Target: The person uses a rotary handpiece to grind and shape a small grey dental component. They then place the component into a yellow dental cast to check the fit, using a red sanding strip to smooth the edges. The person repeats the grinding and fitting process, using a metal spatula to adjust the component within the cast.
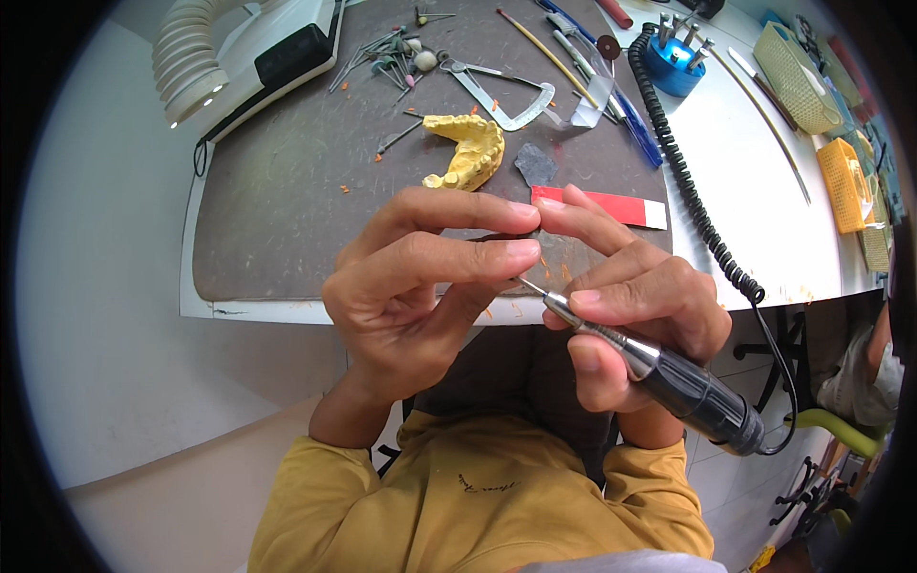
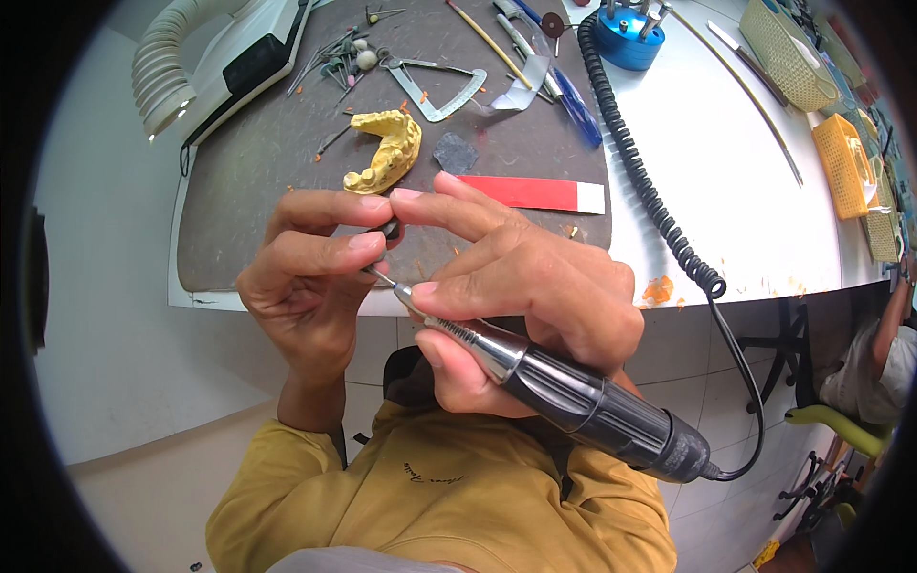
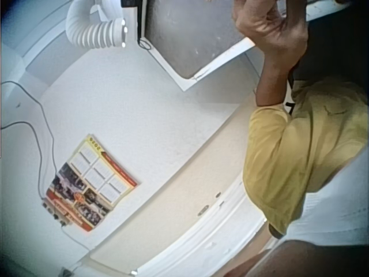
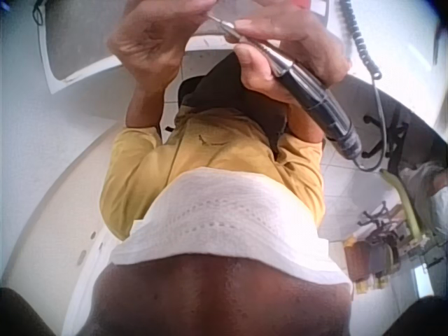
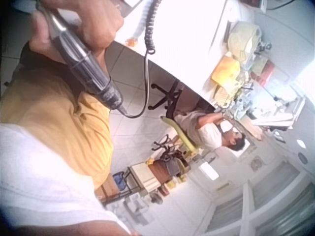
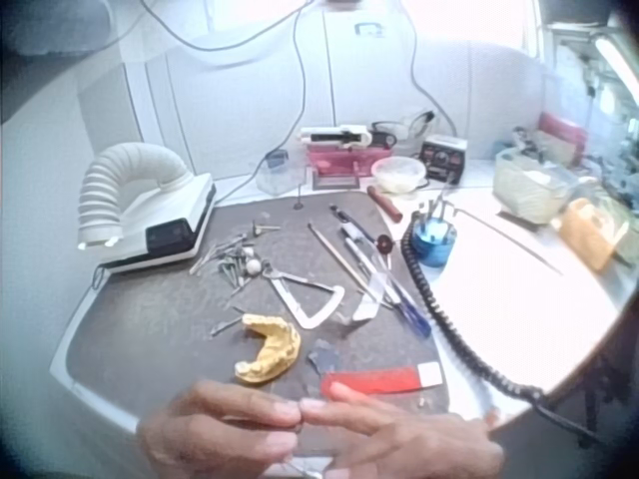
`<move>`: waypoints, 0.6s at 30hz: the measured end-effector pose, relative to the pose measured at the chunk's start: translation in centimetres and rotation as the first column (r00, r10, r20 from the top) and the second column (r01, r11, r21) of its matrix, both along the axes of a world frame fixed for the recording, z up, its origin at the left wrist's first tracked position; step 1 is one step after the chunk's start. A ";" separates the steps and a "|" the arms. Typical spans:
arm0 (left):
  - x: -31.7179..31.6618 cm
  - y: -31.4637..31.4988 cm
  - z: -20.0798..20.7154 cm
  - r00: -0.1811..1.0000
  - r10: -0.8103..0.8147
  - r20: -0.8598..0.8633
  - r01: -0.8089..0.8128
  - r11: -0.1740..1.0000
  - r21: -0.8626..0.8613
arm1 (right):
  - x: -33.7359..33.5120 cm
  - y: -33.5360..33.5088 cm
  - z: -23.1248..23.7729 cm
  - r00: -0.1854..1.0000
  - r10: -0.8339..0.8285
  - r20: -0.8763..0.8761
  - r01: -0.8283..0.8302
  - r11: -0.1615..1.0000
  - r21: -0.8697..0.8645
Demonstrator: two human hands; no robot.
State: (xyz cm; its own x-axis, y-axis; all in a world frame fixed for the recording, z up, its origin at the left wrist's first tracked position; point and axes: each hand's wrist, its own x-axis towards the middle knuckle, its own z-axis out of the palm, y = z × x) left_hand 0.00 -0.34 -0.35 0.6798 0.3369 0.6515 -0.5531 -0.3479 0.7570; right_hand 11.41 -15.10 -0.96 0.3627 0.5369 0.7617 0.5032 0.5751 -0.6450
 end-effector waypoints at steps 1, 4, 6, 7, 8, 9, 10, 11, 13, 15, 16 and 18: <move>0.0 0.0 0.0 1.000 -0.005 -0.003 0.005 1.000 -0.012 | 0.1 0.0 0.0 1.000 0.001 -0.001 -0.001 1.000 -0.001; 0.0 0.0 0.0 1.000 -0.007 -0.019 0.006 1.000 -0.018 | 0.0 0.0 -0.1 1.000 -0.011 0.000 0.011 1.000 -0.002; 0.0 0.0 0.0 1.000 -0.007 -0.025 0.007 1.000 -0.017 | 0.0 0.0 0.0 1.000 -0.018 0.004 0.018 1.000 -0.004; 0.0 0.0 0.0 1.000 -0.009 -0.025 0.009 1.000 -0.018 | 0.0 0.0 0.0 1.000 -0.019 0.006 0.019 1.000 -0.006; 0.0 0.0 0.0 1.000 -0.011 -0.025 0.011 1.000 -0.019 | 0.0 0.0 0.0 1.000 -0.020 0.004 0.020 1.000 -0.005; 0.0 0.0 0.0 1.000 -0.015 -0.025 0.014 1.000 -0.027 | -0.1 0.0 0.0 1.000 -0.021 0.001 0.021 1.000 -0.003; 0.0 0.0 0.0 1.000 -0.018 -0.025 0.017 0.999 -0.035 | -0.1 0.1 -0.1 1.000 -0.021 -0.007 0.021 1.000 0.002; 0.0 0.0 0.0 0.999 -0.022 -0.025 0.021 0.999 -0.044 | -0.1 0.1 0.0 1.000 -0.017 -0.008 0.017 1.000 0.002; 0.0 0.0 0.1 0.999 -0.023 -0.028 0.022 0.999 -0.046 | -0.1 0.0 0.1 1.000 -0.008 -0.003 0.008 1.000 -0.001; 0.0 0.0 0.1 0.999 -0.027 -0.027 0.025 0.999 -0.044 | 0.0 0.0 0.1 1.000 -0.011 0.010 0.011 1.000 -0.017; 0.1 0.1 0.0 0.999 -0.029 -0.024 0.028 0.999 -0.041 | 0.0 -0.1 0.1 1.000 -0.020 0.018 0.021 0.999 -0.029; 0.1 0.1 0.0 0.998 -0.058 -0.021 0.056 0.995 -0.081 | -0.1 0.0 0.0 0.999 -0.037 0.006 0.037 0.999 -0.015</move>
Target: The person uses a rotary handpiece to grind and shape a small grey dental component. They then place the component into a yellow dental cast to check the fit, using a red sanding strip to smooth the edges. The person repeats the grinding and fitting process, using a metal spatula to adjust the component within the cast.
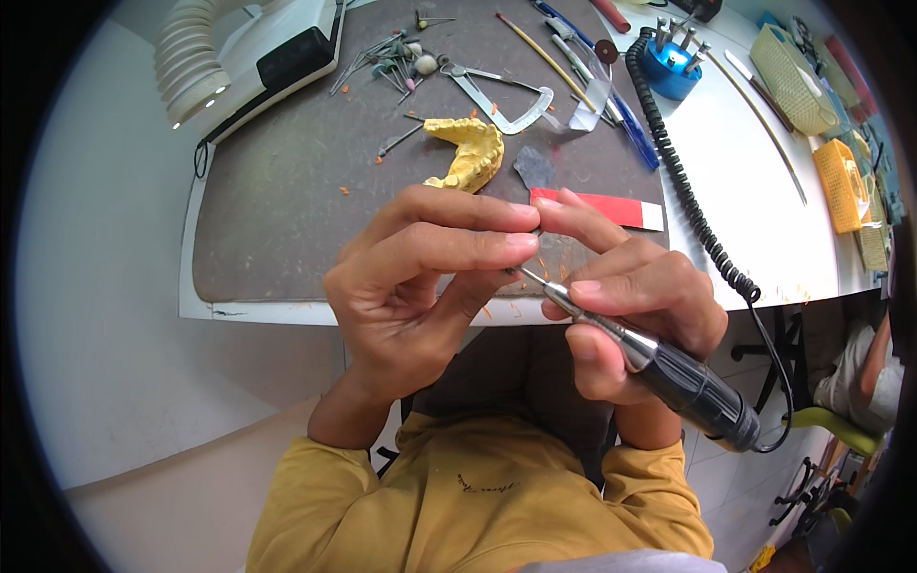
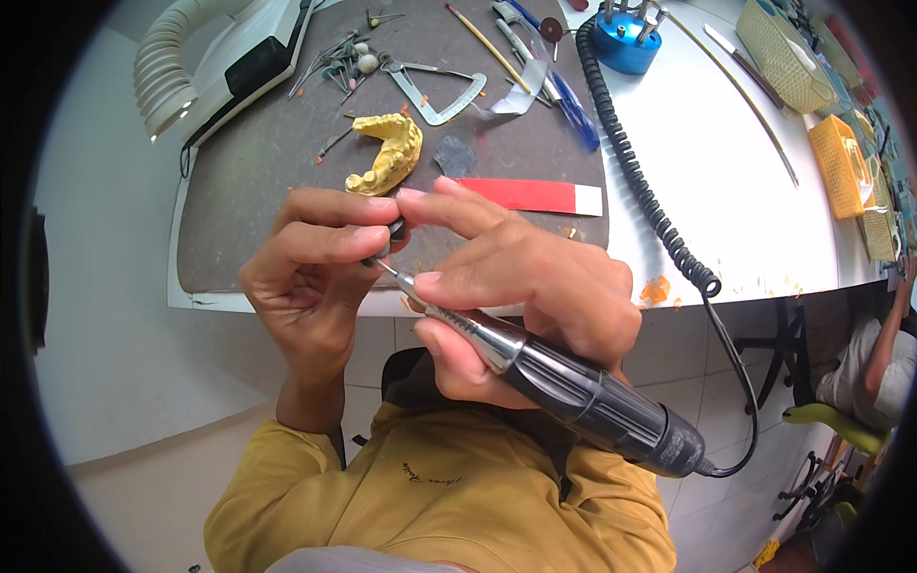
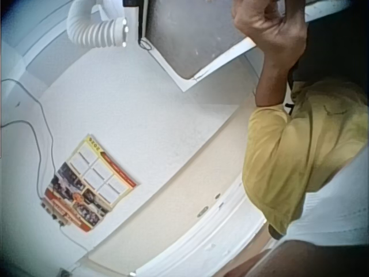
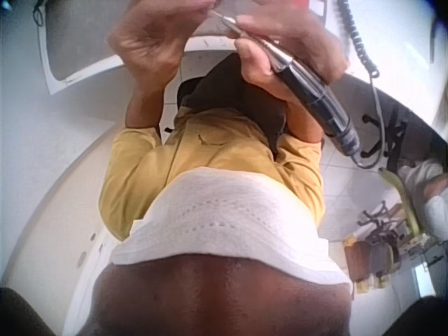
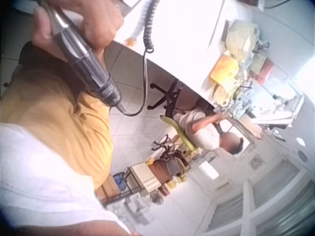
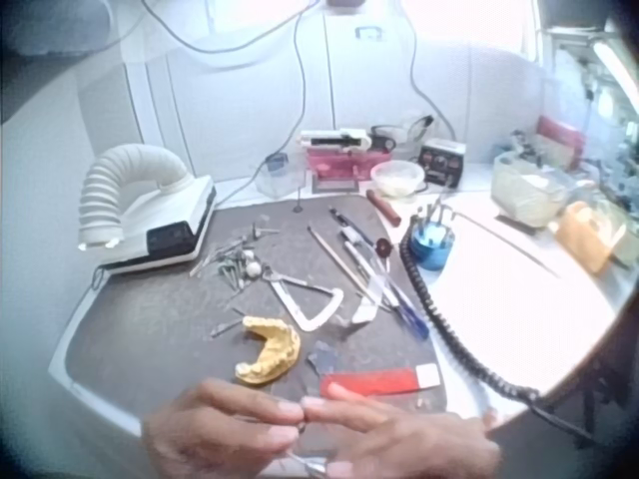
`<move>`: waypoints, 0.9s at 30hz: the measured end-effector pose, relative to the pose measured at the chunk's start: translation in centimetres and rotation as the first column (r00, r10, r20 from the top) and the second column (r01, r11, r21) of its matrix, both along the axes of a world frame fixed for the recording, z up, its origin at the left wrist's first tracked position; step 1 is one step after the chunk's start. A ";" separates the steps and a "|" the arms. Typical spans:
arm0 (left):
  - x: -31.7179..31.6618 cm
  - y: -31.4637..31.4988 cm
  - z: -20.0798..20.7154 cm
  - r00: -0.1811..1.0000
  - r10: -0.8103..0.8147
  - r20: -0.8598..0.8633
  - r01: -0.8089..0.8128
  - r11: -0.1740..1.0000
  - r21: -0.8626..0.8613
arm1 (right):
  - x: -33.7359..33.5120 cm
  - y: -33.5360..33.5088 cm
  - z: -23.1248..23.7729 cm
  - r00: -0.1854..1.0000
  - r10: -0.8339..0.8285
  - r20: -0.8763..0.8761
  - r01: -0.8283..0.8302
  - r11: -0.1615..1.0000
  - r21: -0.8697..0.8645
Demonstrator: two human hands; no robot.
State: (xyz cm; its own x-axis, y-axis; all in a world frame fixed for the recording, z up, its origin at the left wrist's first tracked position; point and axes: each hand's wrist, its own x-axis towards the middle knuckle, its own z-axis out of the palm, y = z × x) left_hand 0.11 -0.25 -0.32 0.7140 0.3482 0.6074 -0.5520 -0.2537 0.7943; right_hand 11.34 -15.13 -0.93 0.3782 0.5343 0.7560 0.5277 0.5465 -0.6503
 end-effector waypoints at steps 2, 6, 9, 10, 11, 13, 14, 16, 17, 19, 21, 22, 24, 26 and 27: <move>0.0 -0.1 0.1 0.999 -0.049 -0.002 0.049 0.995 -0.087 | -0.3 0.0 -0.1 0.999 -0.015 -0.046 0.017 0.999 0.047; -0.1 0.1 0.3 0.985 -0.133 -0.109 0.105 0.966 -0.236 | -0.5 0.0 -0.5 0.987 -0.020 -0.158 0.041 0.991 0.129; 0.0 0.0 1.2 0.958 -0.175 -0.228 0.084 0.928 -0.362 | -0.5 0.3 -0.9 0.977 0.013 -0.213 0.030 0.980 0.198; 0.0 0.2 1.4 0.946 -0.195 -0.258 0.082 0.917 -0.391 | -0.5 0.2 -0.7 0.974 0.020 -0.228 0.026 0.980 0.199; 0.1 0.3 1.5 0.934 -0.215 -0.286 0.080 0.904 -0.420 | -0.6 0.2 -0.6 0.974 0.014 -0.227 0.030 0.981 0.191; 0.1 0.3 1.4 0.929 -0.226 -0.293 0.073 0.888 -0.454 | -0.6 0.2 -0.4 0.977 -0.009 -0.212 0.045 0.985 0.166; 0.1 0.4 1.4 0.927 -0.232 -0.296 0.070 0.880 -0.471 | -0.6 0.2 -0.4 0.980 -0.018 -0.200 0.050 0.987 0.155; 0.1 0.4 1.6 0.914 -0.255 -0.316 0.075 0.871 -0.485 | -0.5 0.1 -0.4 0.983 -0.030 -0.179 0.056 0.988 0.142; 0.0 0.4 1.6 0.907 -0.266 -0.326 0.077 0.867 -0.492 | -0.5 0.1 -0.4 0.984 -0.033 -0.176 0.058 0.989 0.138; -0.2 1.1 1.5 0.893 -0.350 -0.285 0.155 0.830 -0.535 | -0.6 0.1 -0.2 0.984 -0.041 -0.173 0.063 0.990 0.124; -0.1 1.2 1.5 0.891 -0.354 -0.284 0.159 0.829 -0.536 | -0.6 0.2 -0.2 0.983 -0.048 -0.177 0.071 0.990 0.124; 0.0 0.9 1.6 0.898 -0.318 -0.305 0.125 0.847 -0.516 | -0.6 0.3 -0.3 0.982 -0.051 -0.179 0.075 0.989 0.131; 0.1 0.6 1.6 0.904 -0.280 -0.324 0.089 0.863 -0.498 | -0.6 0.3 -0.3 0.981 -0.057 -0.186 0.082 0.988 0.127; 0.1 0.6 1.6 0.905 -0.279 -0.323 0.085 0.860 -0.504 | -0.7 0.2 -0.2 0.979 -0.066 -0.191 0.088 0.990 0.109; 0.1 0.6 1.6 0.906 -0.279 -0.318 0.087 0.859 -0.504 | -0.8 0.1 -0.1 0.979 -0.071 -0.192 0.092 0.991 0.102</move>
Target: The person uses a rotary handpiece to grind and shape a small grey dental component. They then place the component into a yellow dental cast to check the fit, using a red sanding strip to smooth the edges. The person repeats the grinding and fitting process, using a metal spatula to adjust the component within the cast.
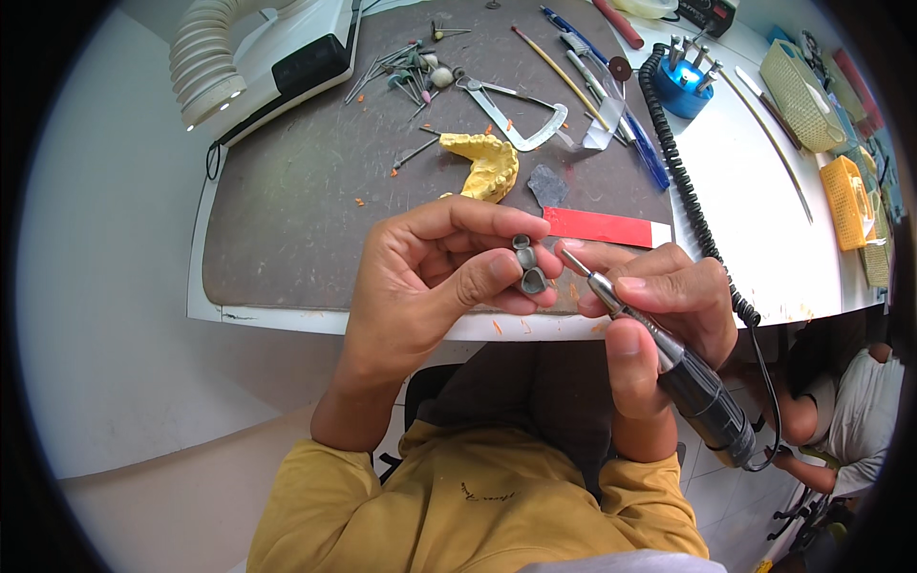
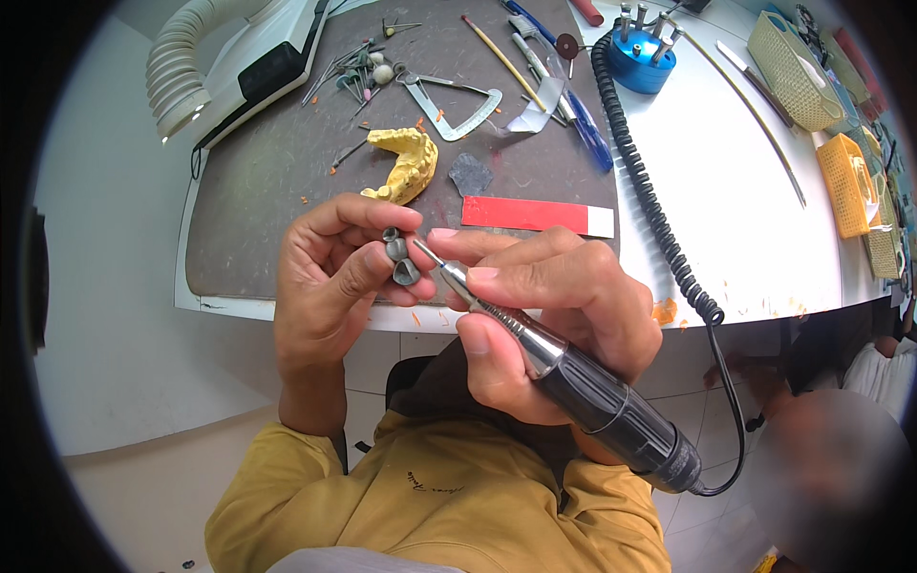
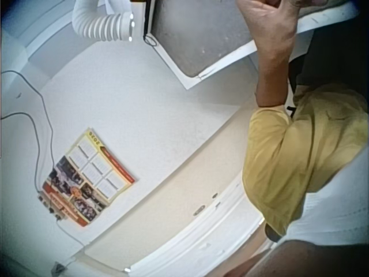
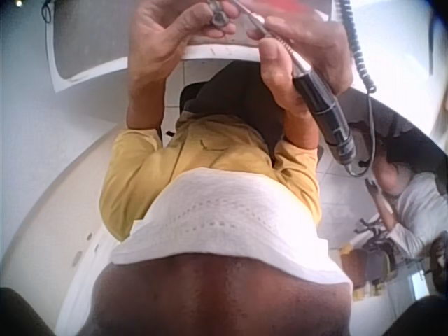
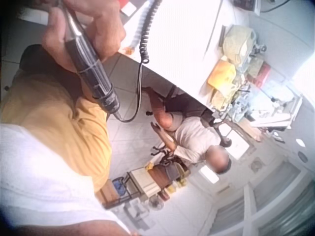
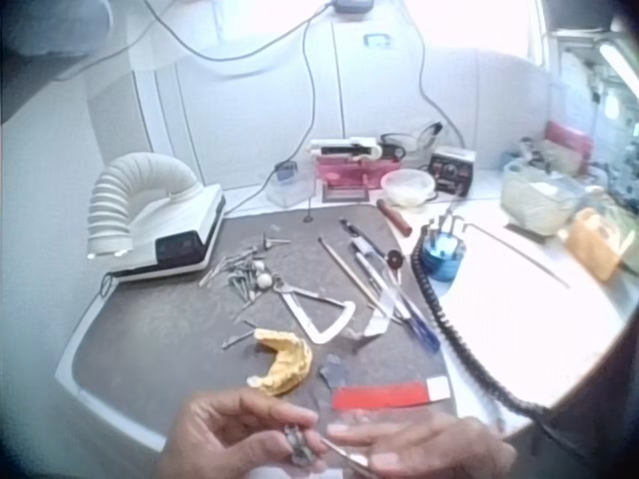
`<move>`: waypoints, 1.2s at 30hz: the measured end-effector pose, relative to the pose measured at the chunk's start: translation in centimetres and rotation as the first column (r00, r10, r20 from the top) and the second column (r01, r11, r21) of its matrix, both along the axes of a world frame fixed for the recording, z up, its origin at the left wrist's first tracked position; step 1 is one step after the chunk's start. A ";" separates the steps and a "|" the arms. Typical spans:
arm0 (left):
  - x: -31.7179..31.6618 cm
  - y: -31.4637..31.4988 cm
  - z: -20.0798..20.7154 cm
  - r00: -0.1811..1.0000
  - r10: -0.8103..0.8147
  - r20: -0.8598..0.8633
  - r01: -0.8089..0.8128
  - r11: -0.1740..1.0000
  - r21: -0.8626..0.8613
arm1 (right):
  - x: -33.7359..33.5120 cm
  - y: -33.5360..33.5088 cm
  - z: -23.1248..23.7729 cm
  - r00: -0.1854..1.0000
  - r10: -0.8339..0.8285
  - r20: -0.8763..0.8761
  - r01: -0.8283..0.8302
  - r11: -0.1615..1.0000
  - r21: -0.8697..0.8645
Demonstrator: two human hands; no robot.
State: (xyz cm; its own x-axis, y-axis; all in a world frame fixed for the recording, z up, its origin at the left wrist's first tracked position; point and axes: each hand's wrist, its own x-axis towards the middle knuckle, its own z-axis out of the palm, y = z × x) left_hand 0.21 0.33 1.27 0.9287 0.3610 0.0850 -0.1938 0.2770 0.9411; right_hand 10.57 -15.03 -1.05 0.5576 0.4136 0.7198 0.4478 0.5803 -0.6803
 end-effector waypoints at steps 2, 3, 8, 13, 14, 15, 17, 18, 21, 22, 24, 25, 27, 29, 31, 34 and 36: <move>0.1 0.0 0.0 1.000 0.001 0.010 -0.001 1.000 -0.003 | 0.0 0.0 0.0 1.000 -0.005 0.005 0.005 1.000 -0.001; 0.0 0.2 -0.1 0.999 -0.030 0.021 0.031 0.999 -0.024 | 0.0 0.1 0.0 1.000 -0.002 0.007 0.002 1.000 0.004; 0.2 0.0 -0.2 0.999 -0.007 0.032 0.008 1.000 -0.017 | 0.0 0.1 0.0 1.000 -0.002 -0.008 0.002 1.000 0.001; 0.2 0.1 -1.3 0.988 0.048 0.149 -0.070 0.987 0.144 | -0.3 0.3 -0.2 1.000 -0.014 0.004 0.014 0.999 -0.032; 0.2 0.2 -1.5 0.983 0.051 0.175 -0.081 0.982 0.172 | -0.2 0.4 -0.2 1.000 -0.007 0.026 0.008 1.000 -0.022; 0.2 0.1 -1.4 0.984 0.053 0.171 -0.081 0.983 0.162 | -0.1 0.4 -0.4 0.999 -0.004 0.049 0.005 1.000 -0.012; 0.3 0.0 -1.3 0.985 0.057 0.163 -0.081 0.986 0.144 | -0.1 0.4 -0.4 0.998 -0.005 0.065 0.006 1.000 -0.015; 0.3 0.0 -1.3 0.984 0.061 0.168 -0.086 0.985 0.148 | -0.1 0.4 -0.4 0.997 -0.005 0.076 0.006 1.000 -0.022; 0.3 -0.1 -1.4 0.981 0.069 0.180 -0.098 0.983 0.156 | 0.0 0.4 -0.3 0.994 -0.008 0.110 0.012 0.999 -0.038; 0.3 0.0 -1.4 0.981 0.070 0.182 -0.099 0.983 0.156 | 0.0 0.5 -0.3 0.992 -0.012 0.122 0.018 0.999 -0.041; 0.2 -0.1 -1.3 0.980 0.073 0.184 -0.102 0.983 0.154 | 0.0 0.6 -0.1 0.991 -0.020 0.133 0.027 0.998 -0.053; 0.2 -0.1 -1.3 0.980 0.075 0.185 -0.104 0.983 0.153 | -0.1 0.6 -0.1 0.991 -0.023 0.132 0.031 0.998 -0.061; 0.2 -0.1 -1.3 0.979 0.076 0.189 -0.105 0.983 0.152 | -0.1 0.6 0.0 0.990 -0.029 0.136 0.039 0.996 -0.077; 0.3 -0.1 -1.3 0.978 0.073 0.196 -0.104 0.983 0.151 | 0.0 0.6 0.0 0.989 -0.043 0.139 0.053 0.996 -0.073; 0.3 -0.1 -1.3 0.978 0.074 0.197 -0.105 0.983 0.148 | 0.0 1.0 0.0 0.989 -0.072 0.130 0.077 0.996 -0.035; 0.2 -0.1 -1.4 0.977 0.075 0.197 -0.107 0.983 0.153 | 0.1 1.2 0.0 0.990 -0.072 0.123 0.074 0.997 -0.010; 0.2 0.0 -1.4 0.978 0.073 0.196 -0.105 0.982 0.156 | 0.1 1.0 0.0 0.989 -0.051 0.136 0.056 0.998 -0.038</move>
State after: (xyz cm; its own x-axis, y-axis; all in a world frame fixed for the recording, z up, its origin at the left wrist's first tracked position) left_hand 0.46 0.31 -0.13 0.8550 0.4078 0.3204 -0.3889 0.0955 0.9163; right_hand 10.71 -14.05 -1.00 0.4789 0.4168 0.7726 0.5666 0.5255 -0.6347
